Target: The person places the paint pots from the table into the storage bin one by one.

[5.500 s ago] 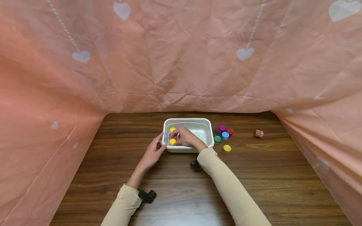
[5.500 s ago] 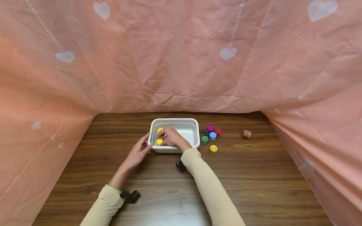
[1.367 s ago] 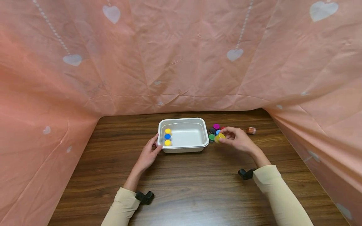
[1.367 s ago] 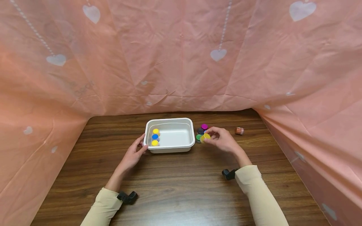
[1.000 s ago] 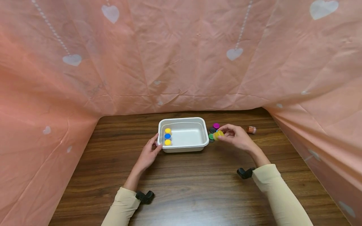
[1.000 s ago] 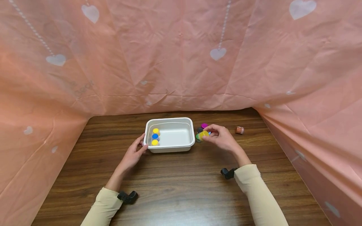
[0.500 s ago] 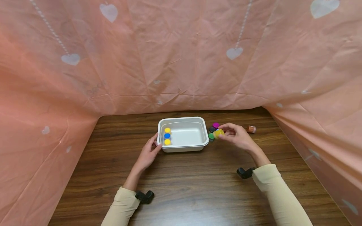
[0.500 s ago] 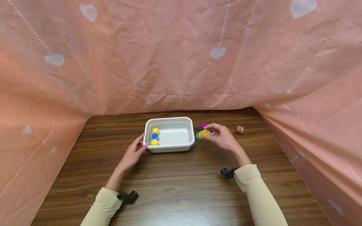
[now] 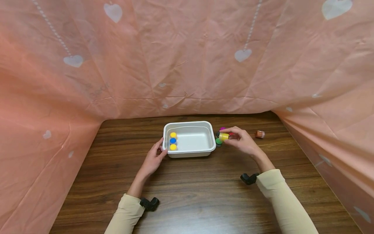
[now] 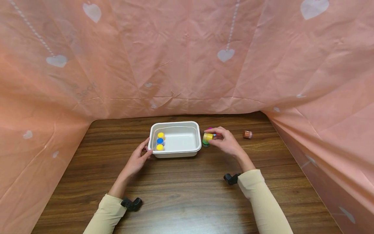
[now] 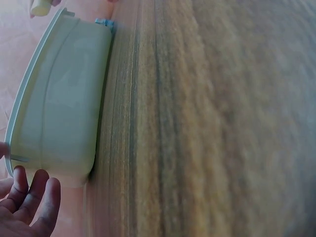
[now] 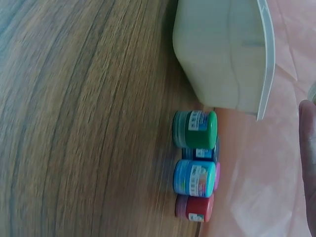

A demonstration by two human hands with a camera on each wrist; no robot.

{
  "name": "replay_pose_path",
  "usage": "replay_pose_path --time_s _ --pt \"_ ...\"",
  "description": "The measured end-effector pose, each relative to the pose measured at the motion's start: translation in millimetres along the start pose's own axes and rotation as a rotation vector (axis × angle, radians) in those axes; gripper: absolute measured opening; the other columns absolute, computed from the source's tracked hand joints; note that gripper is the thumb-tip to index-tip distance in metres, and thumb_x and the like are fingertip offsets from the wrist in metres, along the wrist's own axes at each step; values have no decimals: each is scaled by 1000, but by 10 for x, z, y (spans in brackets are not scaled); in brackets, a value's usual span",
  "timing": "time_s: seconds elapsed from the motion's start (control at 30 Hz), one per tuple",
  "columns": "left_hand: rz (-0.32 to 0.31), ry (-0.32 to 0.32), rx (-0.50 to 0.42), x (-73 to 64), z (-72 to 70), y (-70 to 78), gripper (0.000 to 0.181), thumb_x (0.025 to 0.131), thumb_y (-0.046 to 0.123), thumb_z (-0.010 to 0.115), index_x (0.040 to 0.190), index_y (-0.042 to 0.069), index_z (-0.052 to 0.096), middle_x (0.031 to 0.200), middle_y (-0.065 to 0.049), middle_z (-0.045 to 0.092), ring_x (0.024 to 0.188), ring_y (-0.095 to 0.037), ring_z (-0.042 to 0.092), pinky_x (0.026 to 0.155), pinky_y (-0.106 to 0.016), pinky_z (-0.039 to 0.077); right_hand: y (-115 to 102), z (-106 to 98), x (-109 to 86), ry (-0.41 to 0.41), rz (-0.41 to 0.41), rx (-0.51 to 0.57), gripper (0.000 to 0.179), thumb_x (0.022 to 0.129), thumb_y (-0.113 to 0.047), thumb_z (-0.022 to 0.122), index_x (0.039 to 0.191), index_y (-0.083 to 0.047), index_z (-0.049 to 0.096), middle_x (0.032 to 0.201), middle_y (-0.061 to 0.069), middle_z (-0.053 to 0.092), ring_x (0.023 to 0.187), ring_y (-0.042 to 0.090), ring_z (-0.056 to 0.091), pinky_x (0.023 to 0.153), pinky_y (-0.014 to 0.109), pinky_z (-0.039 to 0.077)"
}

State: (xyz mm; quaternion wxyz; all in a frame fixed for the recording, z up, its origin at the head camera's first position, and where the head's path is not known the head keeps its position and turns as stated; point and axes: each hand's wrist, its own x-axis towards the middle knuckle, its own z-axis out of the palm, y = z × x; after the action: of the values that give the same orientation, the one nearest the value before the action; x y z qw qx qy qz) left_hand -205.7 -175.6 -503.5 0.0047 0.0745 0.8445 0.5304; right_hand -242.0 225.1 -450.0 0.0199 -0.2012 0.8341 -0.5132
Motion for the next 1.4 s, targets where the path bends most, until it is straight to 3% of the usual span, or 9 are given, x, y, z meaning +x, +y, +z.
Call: replay_pose_path --time_s 0.17,0.4,0.57,0.83,1.03,1.4 --pt "35 27 -9 13 23 -31 61 103 11 63 158 2 38 110 -12 53 104 -24 56 85 -24 48 -28 84 65 -8 -25 16 42 93 -4 75 134 -1 67 127 19 61 109 31 61 88 20 51" --pt "49 45 -20 23 36 -52 62 102 10 65 157 0 40 108 -11 53 104 -22 54 88 -25 46 -99 205 162 22 -41 20 38 89 -3 79 124 3 66 118 18 63 106 24 57 88 26 50" --pt "20 35 -22 23 23 -47 61 103 12 64 159 4 40 111 -11 52 108 -25 54 90 -27 45 -173 302 257 38 -16 83 33 89 -5 80 117 1 63 119 18 61 105 24 60 87 23 53" --pt "47 43 -11 15 31 -45 62 102 11 65 158 1 40 109 -12 53 108 -25 55 91 -28 45 -275 505 434 19 64 190 37 93 -8 77 123 3 59 128 22 58 104 24 70 80 20 58" --pt "46 35 -13 18 32 -52 61 103 12 64 158 1 39 110 -12 53 107 -25 55 91 -28 46 -294 690 590 46 46 166 36 91 -9 80 120 2 63 123 23 66 112 36 68 86 20 57" --pt "40 36 -19 12 19 -32 61 103 11 64 158 2 39 109 -10 53 107 -24 55 91 -27 46 -338 972 811 81 9 95 34 90 -12 82 119 -2 67 118 18 69 110 31 66 94 35 58"
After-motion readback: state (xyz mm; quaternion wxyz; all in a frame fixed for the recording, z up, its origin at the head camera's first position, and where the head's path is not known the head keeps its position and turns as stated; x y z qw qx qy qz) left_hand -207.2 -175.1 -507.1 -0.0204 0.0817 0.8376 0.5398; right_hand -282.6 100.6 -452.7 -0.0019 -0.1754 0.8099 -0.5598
